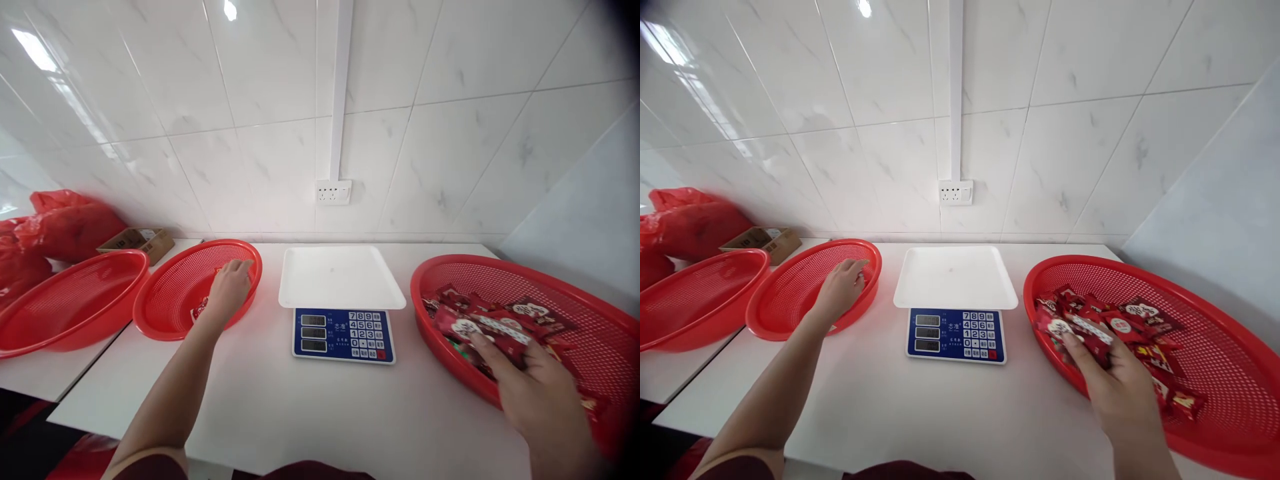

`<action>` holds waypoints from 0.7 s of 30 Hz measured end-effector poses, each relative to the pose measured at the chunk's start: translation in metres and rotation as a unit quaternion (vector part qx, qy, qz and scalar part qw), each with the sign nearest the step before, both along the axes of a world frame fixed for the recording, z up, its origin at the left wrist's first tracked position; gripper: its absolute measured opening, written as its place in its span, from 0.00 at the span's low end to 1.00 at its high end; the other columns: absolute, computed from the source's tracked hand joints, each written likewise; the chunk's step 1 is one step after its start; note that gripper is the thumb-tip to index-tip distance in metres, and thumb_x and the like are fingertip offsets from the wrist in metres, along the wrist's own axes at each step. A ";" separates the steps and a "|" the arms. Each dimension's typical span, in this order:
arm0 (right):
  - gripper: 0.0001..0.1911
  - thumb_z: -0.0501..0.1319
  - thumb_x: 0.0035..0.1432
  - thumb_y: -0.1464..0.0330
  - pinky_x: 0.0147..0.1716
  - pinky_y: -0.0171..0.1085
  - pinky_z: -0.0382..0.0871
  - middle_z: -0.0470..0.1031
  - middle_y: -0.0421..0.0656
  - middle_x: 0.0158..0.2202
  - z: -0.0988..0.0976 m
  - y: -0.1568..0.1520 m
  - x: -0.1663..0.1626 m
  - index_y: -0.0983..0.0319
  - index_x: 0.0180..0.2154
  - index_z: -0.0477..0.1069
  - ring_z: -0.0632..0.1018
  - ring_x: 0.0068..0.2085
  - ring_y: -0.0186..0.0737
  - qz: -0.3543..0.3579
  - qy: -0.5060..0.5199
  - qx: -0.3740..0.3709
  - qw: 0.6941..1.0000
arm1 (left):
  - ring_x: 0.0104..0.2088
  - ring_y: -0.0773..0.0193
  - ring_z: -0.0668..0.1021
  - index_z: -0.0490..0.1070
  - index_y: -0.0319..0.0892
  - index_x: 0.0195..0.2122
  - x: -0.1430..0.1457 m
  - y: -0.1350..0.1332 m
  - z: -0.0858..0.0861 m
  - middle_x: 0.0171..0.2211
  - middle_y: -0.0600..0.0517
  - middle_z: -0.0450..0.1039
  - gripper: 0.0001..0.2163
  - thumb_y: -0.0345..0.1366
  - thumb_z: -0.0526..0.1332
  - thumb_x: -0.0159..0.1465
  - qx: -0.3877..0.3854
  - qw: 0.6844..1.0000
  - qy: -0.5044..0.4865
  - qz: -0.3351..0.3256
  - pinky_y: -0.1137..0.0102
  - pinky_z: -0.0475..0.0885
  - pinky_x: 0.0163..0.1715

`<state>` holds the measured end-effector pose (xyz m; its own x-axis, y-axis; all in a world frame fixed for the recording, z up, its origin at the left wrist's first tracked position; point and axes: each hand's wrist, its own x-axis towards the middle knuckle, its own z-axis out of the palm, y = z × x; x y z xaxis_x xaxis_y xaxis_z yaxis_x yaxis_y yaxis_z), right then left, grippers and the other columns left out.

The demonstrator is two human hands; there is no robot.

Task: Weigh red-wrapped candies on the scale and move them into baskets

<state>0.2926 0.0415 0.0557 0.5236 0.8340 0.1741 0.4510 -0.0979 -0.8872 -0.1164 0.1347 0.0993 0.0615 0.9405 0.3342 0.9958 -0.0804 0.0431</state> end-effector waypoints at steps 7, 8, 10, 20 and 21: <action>0.22 0.59 0.52 0.53 0.31 0.38 0.72 0.77 0.43 0.34 0.019 0.071 -0.089 0.61 0.42 0.71 0.78 0.32 0.40 0.255 0.032 -0.018 0.966 | 0.41 0.60 0.75 0.69 0.45 0.42 0.032 -0.055 -0.052 0.38 0.49 0.74 0.09 0.33 0.51 0.65 0.120 0.959 -0.198 -0.163 0.65 0.71 0.42; 0.22 0.58 0.53 0.53 0.30 0.38 0.72 0.77 0.43 0.35 0.016 0.082 -0.098 0.61 0.43 0.70 0.78 0.31 0.40 0.289 0.025 -0.032 0.957 | 0.38 0.62 0.75 0.69 0.45 0.40 0.046 -0.063 -0.061 0.35 0.50 0.74 0.08 0.32 0.52 0.64 0.114 0.941 -0.232 -0.216 0.67 0.72 0.39; 0.23 0.58 0.54 0.54 0.35 0.40 0.72 0.76 0.45 0.39 0.010 0.102 -0.109 0.60 0.47 0.68 0.78 0.34 0.40 0.324 -0.015 -0.040 0.945 | 0.35 0.64 0.75 0.70 0.44 0.39 0.073 -0.077 -0.076 0.33 0.50 0.74 0.08 0.29 0.53 0.63 0.097 0.905 -0.280 -0.306 0.70 0.72 0.35; 0.34 0.58 0.55 0.65 0.59 0.47 0.54 0.56 0.55 0.60 0.009 0.112 -0.111 0.64 0.61 0.53 0.58 0.62 0.49 0.336 -0.247 0.004 0.909 | 0.32 0.64 0.77 0.71 0.42 0.39 0.117 -0.096 -0.116 0.32 0.49 0.76 0.09 0.28 0.53 0.63 -0.061 0.856 -0.322 -0.400 0.71 0.72 0.32; 0.35 0.58 0.56 0.64 0.61 0.47 0.52 0.53 0.54 0.63 0.013 0.108 -0.104 0.63 0.62 0.51 0.54 0.64 0.48 0.344 -0.257 -0.003 0.903 | 0.32 0.64 0.77 0.71 0.42 0.39 0.118 -0.097 -0.118 0.32 0.49 0.76 0.09 0.28 0.53 0.63 -0.065 0.855 -0.322 -0.402 0.71 0.73 0.32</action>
